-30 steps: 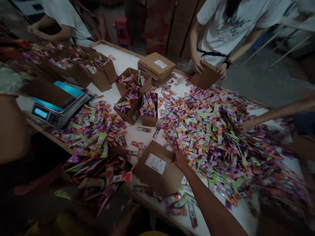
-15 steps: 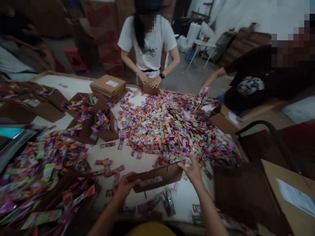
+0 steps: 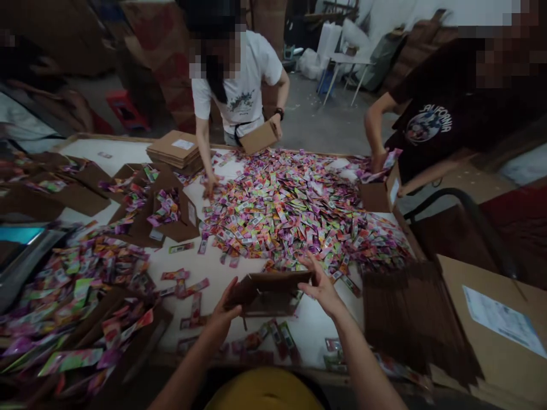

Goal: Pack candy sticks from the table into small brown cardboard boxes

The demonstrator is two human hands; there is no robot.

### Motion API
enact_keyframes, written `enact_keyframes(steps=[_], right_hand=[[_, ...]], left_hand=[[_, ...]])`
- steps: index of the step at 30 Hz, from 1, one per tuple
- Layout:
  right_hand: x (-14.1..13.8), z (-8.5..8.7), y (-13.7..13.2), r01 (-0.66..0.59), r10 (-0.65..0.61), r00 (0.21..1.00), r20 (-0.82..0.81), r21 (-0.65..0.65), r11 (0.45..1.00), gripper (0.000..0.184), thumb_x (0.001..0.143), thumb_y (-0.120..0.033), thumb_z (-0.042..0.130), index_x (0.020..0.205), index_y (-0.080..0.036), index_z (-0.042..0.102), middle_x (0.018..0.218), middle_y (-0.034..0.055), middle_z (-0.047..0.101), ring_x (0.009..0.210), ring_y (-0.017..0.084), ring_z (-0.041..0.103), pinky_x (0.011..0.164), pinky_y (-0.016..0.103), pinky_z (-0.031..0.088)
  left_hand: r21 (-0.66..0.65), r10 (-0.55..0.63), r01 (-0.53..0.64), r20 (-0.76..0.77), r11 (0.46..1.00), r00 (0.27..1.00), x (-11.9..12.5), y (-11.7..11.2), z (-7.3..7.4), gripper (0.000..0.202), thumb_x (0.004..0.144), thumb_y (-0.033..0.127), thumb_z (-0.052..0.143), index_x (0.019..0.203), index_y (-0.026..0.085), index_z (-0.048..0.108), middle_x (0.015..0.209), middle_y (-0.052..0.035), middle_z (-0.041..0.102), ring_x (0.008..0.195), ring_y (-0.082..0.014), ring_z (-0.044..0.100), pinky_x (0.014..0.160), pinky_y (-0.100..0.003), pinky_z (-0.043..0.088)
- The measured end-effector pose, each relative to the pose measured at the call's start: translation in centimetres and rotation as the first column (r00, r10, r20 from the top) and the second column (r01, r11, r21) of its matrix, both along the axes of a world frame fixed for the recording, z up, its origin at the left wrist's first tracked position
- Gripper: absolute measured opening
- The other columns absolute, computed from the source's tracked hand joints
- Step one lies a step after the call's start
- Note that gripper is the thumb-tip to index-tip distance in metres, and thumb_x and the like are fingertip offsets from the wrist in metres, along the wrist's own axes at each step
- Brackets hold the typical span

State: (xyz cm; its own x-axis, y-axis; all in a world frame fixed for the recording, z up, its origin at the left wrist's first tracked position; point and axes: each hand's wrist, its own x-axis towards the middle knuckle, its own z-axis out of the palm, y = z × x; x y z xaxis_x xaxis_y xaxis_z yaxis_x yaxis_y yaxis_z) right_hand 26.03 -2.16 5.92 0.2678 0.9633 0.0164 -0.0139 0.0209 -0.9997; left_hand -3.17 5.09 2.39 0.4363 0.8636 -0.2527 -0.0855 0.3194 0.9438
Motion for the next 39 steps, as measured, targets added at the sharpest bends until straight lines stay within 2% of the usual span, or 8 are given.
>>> enact_keyframes(steps=[4, 8, 12, 17, 21, 28, 35, 39], right_hand=[[-1.7, -2.4, 0.1, -0.138, 0.140, 0.987, 0.074, -0.027, 0.990, 0.100, 0.068, -0.028, 0.078, 0.153, -0.030, 0.026, 0.151, 0.0104, 0.042, 0.138, 0.024, 0.042, 0.114, 0.044, 0.032], [-2.7, -5.6, 0.8, 0.041, -0.039, 0.949, 0.313, -0.001, 0.999, 0.062, 0.075, -0.029, 0.073, 0.135, -0.026, 0.056, 0.128, 0.0091, 0.064, 0.120, 0.026, 0.059, 0.109, 0.047, 0.042], [-3.6, -4.7, 1.3, -0.177, 0.079, 0.796, 0.600, 0.105, 0.979, 0.033, 0.092, -0.022, 0.051, 0.120, -0.026, 0.068, 0.130, 0.0067, 0.064, 0.125, 0.023, 0.055, 0.109, 0.046, 0.041], [-5.5, -1.2, -2.2, -0.319, 0.306, 0.515, 0.801, -0.152, 0.936, 0.077, 0.083, -0.056, 0.065, 0.149, -0.027, 0.038, 0.152, 0.0095, 0.041, 0.144, 0.031, 0.030, 0.117, 0.058, 0.022], [-8.2, -2.4, -6.0, -0.217, 0.337, 0.376, 0.863, -0.272, 0.938, 0.094, 0.081, -0.059, 0.065, 0.155, -0.027, 0.017, 0.160, 0.0112, 0.021, 0.147, 0.035, 0.019, 0.115, 0.064, 0.020], [-10.7, -4.4, -6.4, -0.263, 0.302, 0.173, 0.938, -0.251, 0.932, 0.060, 0.092, -0.029, 0.060, 0.147, -0.016, 0.040, 0.155, 0.0113, 0.035, 0.146, 0.031, 0.026, 0.118, 0.054, 0.026], [-12.0, -3.6, -6.0, -0.239, 0.398, 0.350, 0.848, -0.330, 0.913, 0.057, 0.090, -0.034, 0.061, 0.142, -0.013, 0.049, 0.157, 0.0122, 0.030, 0.148, 0.030, 0.019, 0.122, 0.053, 0.018], [-9.7, -2.6, -4.6, -0.225, 0.318, 0.765, 0.560, -0.230, 0.947, 0.043, 0.079, -0.030, 0.072, 0.120, -0.021, 0.069, 0.135, 0.0100, 0.060, 0.139, 0.028, 0.041, 0.118, 0.051, 0.028]], left_hand=[[0.216, 0.066, -0.040, -0.114, 0.976, 0.991, 2.2, -1.1, 1.4, 0.081, 0.086, 0.051, 0.059, 0.155, 0.028, 0.024, 0.160, -0.0083, 0.029, 0.147, -0.0281, 0.027, 0.120, -0.047, 0.024], [0.605, -0.034, 0.285, -0.392, 0.744, 0.919, 0.7, -2.1, 1.8, 0.056, 0.086, 0.040, 0.061, 0.141, 0.034, 0.051, 0.159, -0.0016, 0.031, 0.151, -0.0302, 0.008, 0.121, -0.055, 0.011], [0.474, -0.177, 0.509, -0.583, 0.718, 0.793, -2.6, -2.7, 1.0, 0.051, 0.082, 0.038, 0.066, 0.132, 0.036, 0.060, 0.144, -0.0055, 0.053, 0.147, -0.0357, 0.023, 0.119, -0.062, 0.009], [0.557, 0.299, 0.049, -0.515, 0.829, 0.803, -2.1, -1.8, -1.8, 0.034, 0.077, 0.050, 0.069, 0.093, 0.020, 0.069, 0.102, -0.0112, 0.069, 0.103, -0.0301, 0.063, 0.098, -0.050, 0.048], [0.792, 0.655, -0.208, -0.292, 0.574, 0.697, -1.5, -1.8, -3.5, 0.048, 0.069, 0.053, 0.077, 0.095, 0.020, 0.054, 0.101, -0.0083, 0.058, 0.101, -0.0272, 0.058, 0.091, -0.045, 0.049], [0.677, 0.218, 0.653, -0.732, 0.339, 0.646, -1.4, -1.0, 0.5, 0.007, 0.090, 0.025, 0.060, 0.087, 0.024, 0.067, 0.098, -0.0030, 0.066, 0.106, -0.0233, 0.055, 0.110, -0.054, 0.023], [0.503, 0.044, 0.861, -0.864, 0.073, 0.501, 0.9, 0.8, 1.1, 0.045, 0.085, 0.038, 0.064, 0.125, 0.020, 0.061, 0.130, -0.0143, 0.056, 0.121, -0.0310, 0.046, 0.108, -0.052, 0.028], [0.455, 0.004, 0.888, -0.890, -0.066, 0.456, 0.2, 0.5, 0.8, 0.109, 0.066, 0.049, 0.079, 0.155, 0.030, 0.019, 0.159, -0.0210, 0.019, 0.140, -0.0475, 0.022, 0.108, -0.069, 0.014]])
